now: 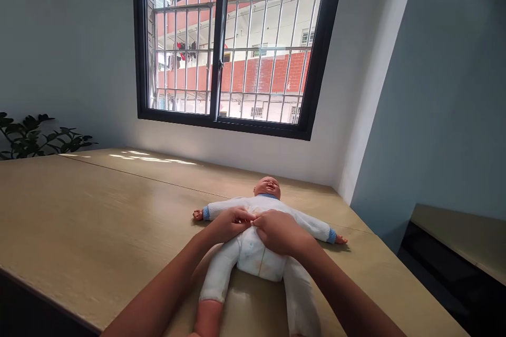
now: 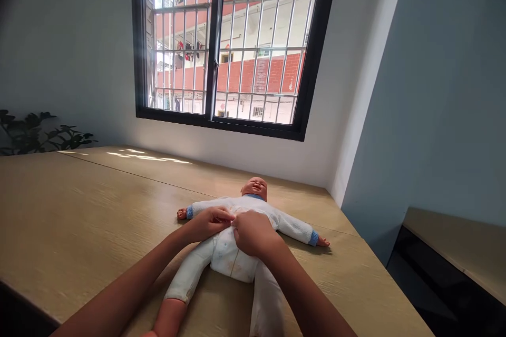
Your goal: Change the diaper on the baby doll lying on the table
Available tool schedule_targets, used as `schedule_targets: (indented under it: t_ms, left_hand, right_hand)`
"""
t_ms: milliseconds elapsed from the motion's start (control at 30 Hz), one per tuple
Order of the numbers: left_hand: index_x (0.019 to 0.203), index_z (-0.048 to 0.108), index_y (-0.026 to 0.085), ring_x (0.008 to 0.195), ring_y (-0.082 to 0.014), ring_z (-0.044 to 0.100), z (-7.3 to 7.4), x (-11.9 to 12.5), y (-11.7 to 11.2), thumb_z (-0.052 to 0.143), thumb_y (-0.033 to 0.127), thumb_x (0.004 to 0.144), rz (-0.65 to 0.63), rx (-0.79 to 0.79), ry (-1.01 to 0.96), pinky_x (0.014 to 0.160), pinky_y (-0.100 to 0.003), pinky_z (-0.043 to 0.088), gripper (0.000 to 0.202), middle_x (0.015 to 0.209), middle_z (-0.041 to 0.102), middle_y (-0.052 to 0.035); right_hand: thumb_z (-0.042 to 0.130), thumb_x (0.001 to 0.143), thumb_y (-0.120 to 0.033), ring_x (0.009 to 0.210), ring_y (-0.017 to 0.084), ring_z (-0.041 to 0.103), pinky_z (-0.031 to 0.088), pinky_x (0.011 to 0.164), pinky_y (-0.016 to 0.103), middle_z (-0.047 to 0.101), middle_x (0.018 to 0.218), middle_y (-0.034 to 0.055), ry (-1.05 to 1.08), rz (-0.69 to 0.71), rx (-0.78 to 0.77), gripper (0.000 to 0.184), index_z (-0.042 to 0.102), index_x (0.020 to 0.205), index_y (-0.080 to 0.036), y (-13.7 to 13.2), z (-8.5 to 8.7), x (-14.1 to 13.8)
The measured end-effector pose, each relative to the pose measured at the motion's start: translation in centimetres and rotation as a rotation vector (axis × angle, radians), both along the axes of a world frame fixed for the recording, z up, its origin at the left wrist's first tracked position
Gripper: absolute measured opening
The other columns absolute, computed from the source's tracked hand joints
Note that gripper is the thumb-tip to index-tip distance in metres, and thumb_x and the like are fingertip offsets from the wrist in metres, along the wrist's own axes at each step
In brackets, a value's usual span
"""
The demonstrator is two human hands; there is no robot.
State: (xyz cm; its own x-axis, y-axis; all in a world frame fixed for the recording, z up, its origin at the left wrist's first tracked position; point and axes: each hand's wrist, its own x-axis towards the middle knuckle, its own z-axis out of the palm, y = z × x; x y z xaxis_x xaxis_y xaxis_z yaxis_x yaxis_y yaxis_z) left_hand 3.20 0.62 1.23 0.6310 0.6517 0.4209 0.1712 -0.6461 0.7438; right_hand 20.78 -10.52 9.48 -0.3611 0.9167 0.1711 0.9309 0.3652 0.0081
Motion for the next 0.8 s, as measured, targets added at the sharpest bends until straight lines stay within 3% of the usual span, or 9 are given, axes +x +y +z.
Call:
schedule_targets:
  t_ms: [133, 300, 467, 600, 700, 800]
  left_hand:
    - [0.088, 0.081, 0.016, 0.073, -0.0174, 0.063, 0.3, -2.6, 0.7, 0.066, 0.029, 0.075, 0.030, -0.201, 0.130, 0.063, -0.023, 0.045, 0.024, 0.078, 0.073, -0.0043]
    - [0.082, 0.079, 0.016, 0.071, -0.0185, 0.066, -0.1, -5.4, 1.6, 0.068, 0.026, 0.065, 0.027, -0.377, 0.225, 0.059, -0.022, 0.045, 0.022, 0.074, 0.074, -0.0038]
    - [0.081, 0.072, 0.015, 0.071, -0.0170, 0.064, -0.5, -3.8, 2.0, 0.058, 0.027, 0.072, 0.212, -0.230, -0.022, 0.065, -0.024, 0.048, 0.020, 0.075, 0.070, -0.0041]
    - [0.086, 0.072, 0.015, 0.083, -0.0181, 0.064, 0.0, -1.3, 0.4, 0.057, 0.029, 0.081, 0.224, -0.062, -0.103, 0.074, -0.024, 0.048, 0.022, 0.086, 0.072, -0.0052]
    - [0.092, 0.075, 0.016, 0.084, -0.0192, 0.065, 0.4, -0.3, -0.9, 0.054, 0.030, 0.088, 0.205, 0.081, -0.079, 0.075, -0.025, 0.048, 0.025, 0.090, 0.074, -0.0060]
    - [0.087, 0.075, 0.017, 0.079, -0.0185, 0.064, 0.6, -0.4, -1.3, 0.059, 0.028, 0.085, 0.278, 0.173, -0.023, 0.072, -0.025, 0.047, 0.020, 0.085, 0.074, -0.0042]
  right_hand:
    - [0.053, 0.090, -0.027, 0.072, 0.021, 0.061, 0.033, 0.060, 0.031, 0.074, 0.078, 0.0109, -0.047, -0.100, -0.047, 0.027, 0.077, 0.081, -0.019, -0.6, 0.9, 0.4]
    - [0.057, 0.089, -0.027, 0.075, 0.022, 0.063, 0.032, 0.060, 0.031, 0.076, 0.084, 0.0100, -0.006, -0.097, -0.056, 0.024, 0.080, 0.086, -0.021, -0.9, 1.4, 1.1]
    - [0.056, 0.088, -0.023, 0.074, 0.021, 0.061, 0.034, 0.061, 0.031, 0.076, 0.085, 0.0119, 0.017, -0.073, -0.038, 0.024, 0.079, 0.084, -0.019, -0.4, -0.1, 1.1]
    - [0.054, 0.086, -0.020, 0.076, 0.020, 0.062, 0.034, 0.063, 0.029, 0.075, 0.086, 0.0123, 0.112, -0.050, -0.007, 0.024, 0.078, 0.086, -0.016, 0.5, -1.0, 1.6]
    - [0.050, 0.086, -0.016, 0.077, 0.016, 0.061, 0.036, 0.064, 0.024, 0.076, 0.088, 0.0049, 0.186, -0.010, -0.026, 0.028, 0.077, 0.091, -0.020, 1.1, -0.2, 3.2]
    - [0.044, 0.088, -0.017, 0.069, 0.012, 0.057, 0.035, 0.060, 0.022, 0.072, 0.080, 0.0016, 0.301, -0.001, 0.011, 0.031, 0.075, 0.087, -0.018, 1.2, 1.3, 5.2]
